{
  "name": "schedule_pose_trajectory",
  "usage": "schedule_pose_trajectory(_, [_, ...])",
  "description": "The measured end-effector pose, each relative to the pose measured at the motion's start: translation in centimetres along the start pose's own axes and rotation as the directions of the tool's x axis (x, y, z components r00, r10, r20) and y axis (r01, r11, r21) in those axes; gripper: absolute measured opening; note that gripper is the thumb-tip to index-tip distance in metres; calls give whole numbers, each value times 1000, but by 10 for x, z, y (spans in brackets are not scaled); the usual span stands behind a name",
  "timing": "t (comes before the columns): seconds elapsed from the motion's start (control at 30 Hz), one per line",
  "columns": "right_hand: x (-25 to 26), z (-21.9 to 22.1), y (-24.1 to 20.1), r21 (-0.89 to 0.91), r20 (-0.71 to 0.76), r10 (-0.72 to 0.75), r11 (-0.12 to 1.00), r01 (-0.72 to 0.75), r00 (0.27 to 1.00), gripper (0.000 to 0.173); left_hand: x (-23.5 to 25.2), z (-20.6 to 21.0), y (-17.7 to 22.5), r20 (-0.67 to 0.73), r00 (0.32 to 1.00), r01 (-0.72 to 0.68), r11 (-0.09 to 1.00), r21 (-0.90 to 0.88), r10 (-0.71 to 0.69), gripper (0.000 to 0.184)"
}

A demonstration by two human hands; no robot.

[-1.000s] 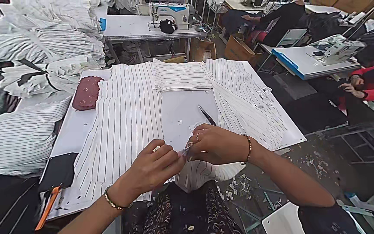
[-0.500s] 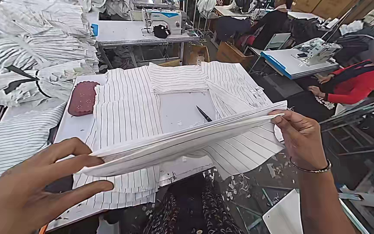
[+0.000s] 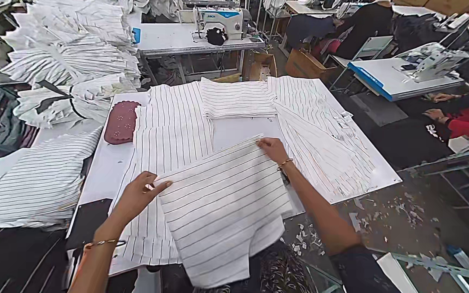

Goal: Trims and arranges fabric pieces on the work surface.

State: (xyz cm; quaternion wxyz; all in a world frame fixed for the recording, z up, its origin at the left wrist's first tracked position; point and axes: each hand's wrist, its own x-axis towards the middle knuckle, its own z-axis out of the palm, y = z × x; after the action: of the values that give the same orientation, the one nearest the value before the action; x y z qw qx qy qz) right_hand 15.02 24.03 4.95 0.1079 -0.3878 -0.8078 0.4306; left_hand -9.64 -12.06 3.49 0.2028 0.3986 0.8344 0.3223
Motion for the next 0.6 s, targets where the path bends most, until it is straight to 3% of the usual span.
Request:
schedule_pose_trajectory(0.1, [42,47,29,-54,85,98,994,-94,991,34,30,40,-30,45,984,169,984,52,-171,45])
schedule_pose_trajectory(0.17, [45,63,30,-65,6,100,993,-100,995,33,37,45,-28,1,980,197,980,34,-197,45])
schedule_pose_trajectory(0.23, [29,72,33,-169,-128,-55,985,33,990,28,38,48,-24,-73,982,179,984,20,-177,42])
schedule_pose_trajectory(0.3, [-3,79,30,-275,-165,-275,935,224,947,24,44,54,-13,-184,980,87,995,51,-76,39])
schedule_pose_trajectory(0.37, [-52,85,16,-154,48,-363,918,366,931,23,57,70,12,-265,961,-52,995,83,72,35])
schedule_pose_trajectory(0.43, [-89,86,12,114,345,-409,912,395,845,21,73,98,44,-232,950,-197,977,82,211,28])
schedule_pose_trajectory(0.47, [-98,85,17,161,346,-409,912,376,844,20,81,115,61,-161,953,-250,966,60,256,25])
schedule_pose_trajectory(0.53, [-101,67,35,10,133,-285,958,286,949,19,93,149,90,65,956,-287,958,27,285,27])
schedule_pose_trajectory(0.6, [-92,36,54,-219,-137,-93,974,61,986,25,106,182,106,235,930,-304,951,60,282,36])
